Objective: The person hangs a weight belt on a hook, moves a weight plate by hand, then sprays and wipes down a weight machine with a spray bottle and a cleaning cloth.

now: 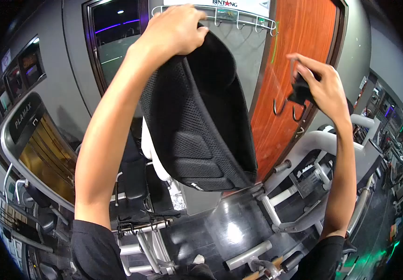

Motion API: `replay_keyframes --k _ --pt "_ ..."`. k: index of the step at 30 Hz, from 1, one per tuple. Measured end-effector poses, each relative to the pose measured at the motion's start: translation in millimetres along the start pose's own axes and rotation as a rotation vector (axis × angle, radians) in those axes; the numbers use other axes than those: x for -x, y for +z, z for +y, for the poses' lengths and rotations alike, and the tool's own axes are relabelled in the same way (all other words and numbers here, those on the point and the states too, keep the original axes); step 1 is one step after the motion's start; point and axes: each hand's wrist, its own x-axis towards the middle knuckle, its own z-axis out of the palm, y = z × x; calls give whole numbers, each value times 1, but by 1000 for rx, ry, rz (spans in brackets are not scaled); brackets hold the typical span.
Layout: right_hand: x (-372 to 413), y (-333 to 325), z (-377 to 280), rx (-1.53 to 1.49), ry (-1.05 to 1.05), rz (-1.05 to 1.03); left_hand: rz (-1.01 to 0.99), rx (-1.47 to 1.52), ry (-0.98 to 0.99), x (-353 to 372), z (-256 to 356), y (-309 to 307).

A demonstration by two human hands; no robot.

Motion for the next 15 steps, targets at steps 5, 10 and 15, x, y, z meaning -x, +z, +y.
replay_keyframes --k 5,10,15 --pt "-55 40 17 174 -271 178 -518 150 -163 -6 -12 -15" --pt "-101 83 18 195 -397 248 -338 189 -163 -5 -17 -7" --pt "-131 109 18 221 -417 237 -494 108 -98 -15 -21 -6"
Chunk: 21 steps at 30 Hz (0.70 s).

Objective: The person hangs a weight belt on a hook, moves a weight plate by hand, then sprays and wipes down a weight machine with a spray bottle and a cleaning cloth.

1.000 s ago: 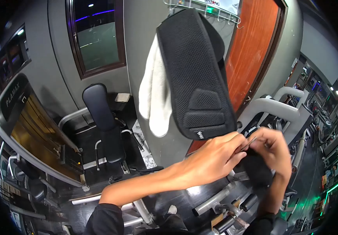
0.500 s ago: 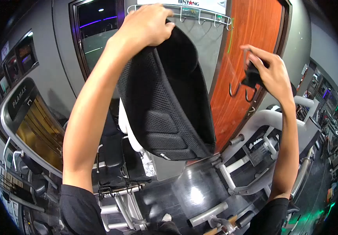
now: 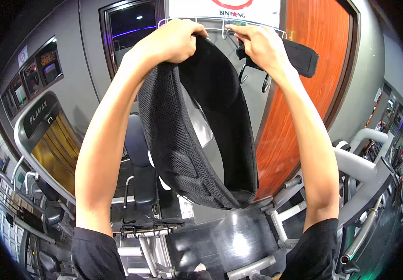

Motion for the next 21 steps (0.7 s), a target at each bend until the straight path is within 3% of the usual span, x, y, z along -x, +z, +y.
replay_keyframes --k 4,12,15,21 --pt "-4 24 4 -31 -48 105 -20 -19 -3 0 3 0" --pt "10 38 -1 -59 69 127 37 54 -23 0 -1 5" --pt "16 37 -7 -249 315 12 29 95 -26 1 -3 6" --pt "18 41 -9 -363 408 9 105 112 -28 3 -5 14"
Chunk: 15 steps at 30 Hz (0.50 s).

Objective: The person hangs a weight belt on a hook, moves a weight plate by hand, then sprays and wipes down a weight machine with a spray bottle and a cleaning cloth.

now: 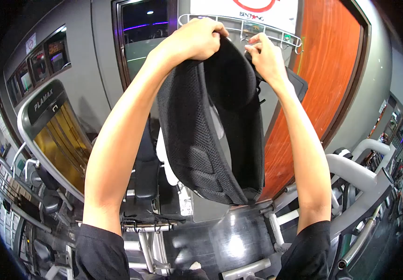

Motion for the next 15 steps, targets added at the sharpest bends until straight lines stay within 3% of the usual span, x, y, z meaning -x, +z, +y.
replay_keyframes --k 3,6,7,9,11,13,14,15 --pt "1 -1 -2 43 50 12 -16 23 -42 -3 -1 2" --pt "14 -10 -21 46 -114 184 301 231 -31 20 8 3" --pt "25 -22 -39 88 -186 258 257 380 -99 38 27 -19" --pt "53 -43 -83 -92 -178 289 515 362 67 66 32 -18" --pt "93 -59 -132 -327 -150 262 545 216 81 111 37 -23" --pt "145 -62 -178 -592 -16 166 621 503 -57 159 53 -25" --pt "173 -60 -186 -724 -42 59 595 396 -10 186 50 -28" --pt "192 -52 -189 -733 -201 -93 585 510 -142 216 61 -28"
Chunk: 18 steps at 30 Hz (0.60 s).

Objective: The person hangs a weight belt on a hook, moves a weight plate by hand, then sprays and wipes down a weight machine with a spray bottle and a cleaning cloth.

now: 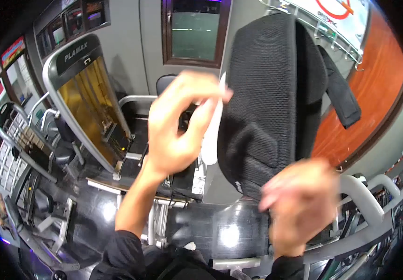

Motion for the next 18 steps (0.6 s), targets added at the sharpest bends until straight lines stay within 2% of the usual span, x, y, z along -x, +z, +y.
replay_keyframes --k 1,2,3,6,8,10,12,14,17,18 --pt "12 17 -10 -125 102 -125 -18 -30 -79 25 6 -14" --pt "31 37 -14 -240 304 -204 -3 1 -189 52 9 -25" --pt "52 62 -10 -354 485 -196 19 -50 -241 78 10 -34" --pt "105 124 22 -651 1023 -173 266 55 -685 169 13 -54" --pt "139 157 54 -620 1048 -218 384 -64 -893 223 15 -70" --pt "168 183 80 -431 1016 -312 529 -190 -1088 274 18 -86" --pt "191 202 100 -430 962 -347 556 -408 -1116 327 16 -100" --pt "205 216 112 -252 917 -580 492 -665 -1164 373 15 -110" --pt "246 246 123 -213 782 -632 535 -852 -1177 381 14 -106" --pt "251 253 120 -167 756 -677 508 -944 -1114 391 9 -108"
